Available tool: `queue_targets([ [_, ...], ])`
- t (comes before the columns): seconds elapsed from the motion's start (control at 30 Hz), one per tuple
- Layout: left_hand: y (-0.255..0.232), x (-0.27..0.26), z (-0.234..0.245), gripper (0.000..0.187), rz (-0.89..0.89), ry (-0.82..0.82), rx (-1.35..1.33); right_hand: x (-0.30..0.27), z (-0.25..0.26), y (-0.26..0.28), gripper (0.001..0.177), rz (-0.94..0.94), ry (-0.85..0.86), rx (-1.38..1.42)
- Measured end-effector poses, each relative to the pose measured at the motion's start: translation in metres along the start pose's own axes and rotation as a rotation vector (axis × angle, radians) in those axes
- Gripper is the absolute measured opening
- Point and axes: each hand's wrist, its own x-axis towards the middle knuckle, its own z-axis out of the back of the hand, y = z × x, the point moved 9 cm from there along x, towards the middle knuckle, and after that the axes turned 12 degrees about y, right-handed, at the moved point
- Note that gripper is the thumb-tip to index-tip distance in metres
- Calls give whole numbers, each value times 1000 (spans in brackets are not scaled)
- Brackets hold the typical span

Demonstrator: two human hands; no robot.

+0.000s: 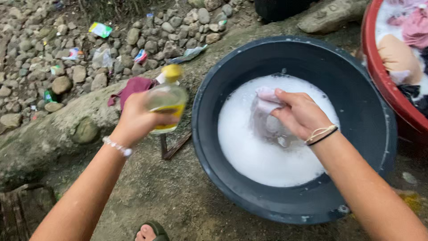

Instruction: The person washes clothes by hand in a basin of soapy water, scrubs individual items, pours liquid from a bottle onto the fabric, and moves items to a second basin to rinse them.

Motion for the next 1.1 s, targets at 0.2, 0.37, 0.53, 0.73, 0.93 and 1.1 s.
queue_targets([
  [0.2, 160, -20, -50, 55, 261, -236, -618, 13, 19, -24, 17, 9, -206, -253],
  [0.37, 207, -8, -88, 56, 274, -343, -718, 17, 35, -46, 10, -63, -274, -362],
  [0.53, 206, -2, -107, 56, 135, -313, -780, 12, 27, -46, 19, -113, -285, -548],
  [0.73, 203, -6, -108, 51, 122, -242, -488, 8, 13, -51, 25, -248, -252, -538],
  [0.93, 188, -7, -107, 64, -1, -189, -576, 7, 17, -63, 29, -214, -205, -532],
  [1.1, 173, -16, -95, 75, 4, -182, -481, 7, 1, -57, 30, -164, -81, -562],
])
